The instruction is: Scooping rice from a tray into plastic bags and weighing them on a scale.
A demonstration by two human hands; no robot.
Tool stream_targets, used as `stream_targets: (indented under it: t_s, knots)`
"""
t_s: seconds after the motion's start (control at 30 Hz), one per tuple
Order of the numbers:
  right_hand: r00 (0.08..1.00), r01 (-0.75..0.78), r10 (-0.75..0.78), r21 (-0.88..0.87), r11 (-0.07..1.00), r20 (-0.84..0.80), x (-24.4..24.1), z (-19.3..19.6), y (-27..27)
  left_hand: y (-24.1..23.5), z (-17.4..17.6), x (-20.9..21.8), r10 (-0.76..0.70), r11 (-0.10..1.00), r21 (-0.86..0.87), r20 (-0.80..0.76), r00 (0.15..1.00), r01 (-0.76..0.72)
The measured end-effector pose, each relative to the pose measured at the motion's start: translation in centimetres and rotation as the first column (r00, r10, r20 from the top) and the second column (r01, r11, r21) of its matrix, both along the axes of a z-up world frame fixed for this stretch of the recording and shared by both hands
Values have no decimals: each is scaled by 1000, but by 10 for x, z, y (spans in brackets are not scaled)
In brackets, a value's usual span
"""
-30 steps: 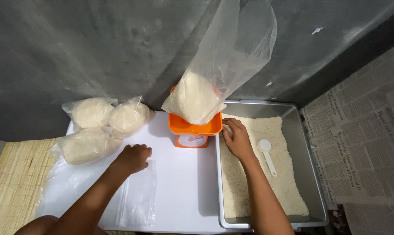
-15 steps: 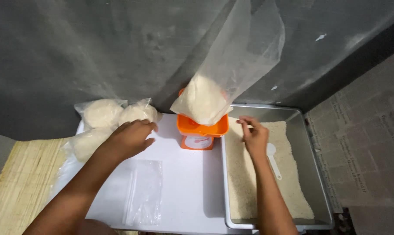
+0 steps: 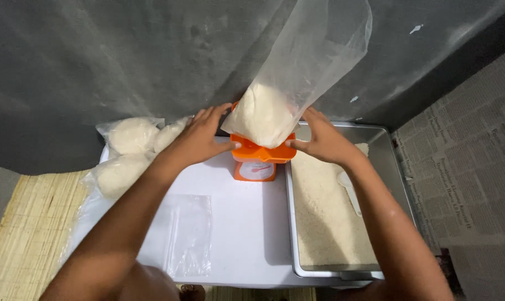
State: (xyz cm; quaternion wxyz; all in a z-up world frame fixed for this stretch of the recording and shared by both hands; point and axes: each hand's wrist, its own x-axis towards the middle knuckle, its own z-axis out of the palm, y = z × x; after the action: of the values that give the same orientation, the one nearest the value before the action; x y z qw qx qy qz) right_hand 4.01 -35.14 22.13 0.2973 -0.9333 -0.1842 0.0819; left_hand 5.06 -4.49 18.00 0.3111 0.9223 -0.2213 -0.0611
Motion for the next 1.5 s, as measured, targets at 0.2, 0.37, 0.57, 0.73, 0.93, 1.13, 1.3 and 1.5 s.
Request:
stream_targets:
  t_s: [0.2,0.37,0.57,0.73,0.93,1.13,1.3,1.5]
  knots:
    - [1000,12,-12,122,993,-6,2,-8,7,-22,-7,12,42,997,70,-13,999,-41]
    - [1000,11,-8,135,991,-27,12,-10,11,-27,-5,10,46,997,67,-47,998,-42]
    - [999,-29,35,137,990,-40,14,1,25,-35,-17,14,61,997,56,-68,996,-58]
    - [998,-44,49,117,992,-40,9,12,29,-35,-12,4,44,988,145,113,993,-61]
    - [995,-72,76,69,995,-56,0,18,20,-27,-6,-9,7,979,188,340,940,-75]
    - [990,-113,114,19,993,-78,-27,14,9,-14,24,-48,-18,997,80,410,912,-16]
    - [984,-144,140,-33,989,-106,-67,-1,6,-1,33,-84,-21,999,46,150,988,14]
    - [976,-175,162,-90,980,-144,-98,-13,38,14,7,-101,-58,991,117,-105,993,70]
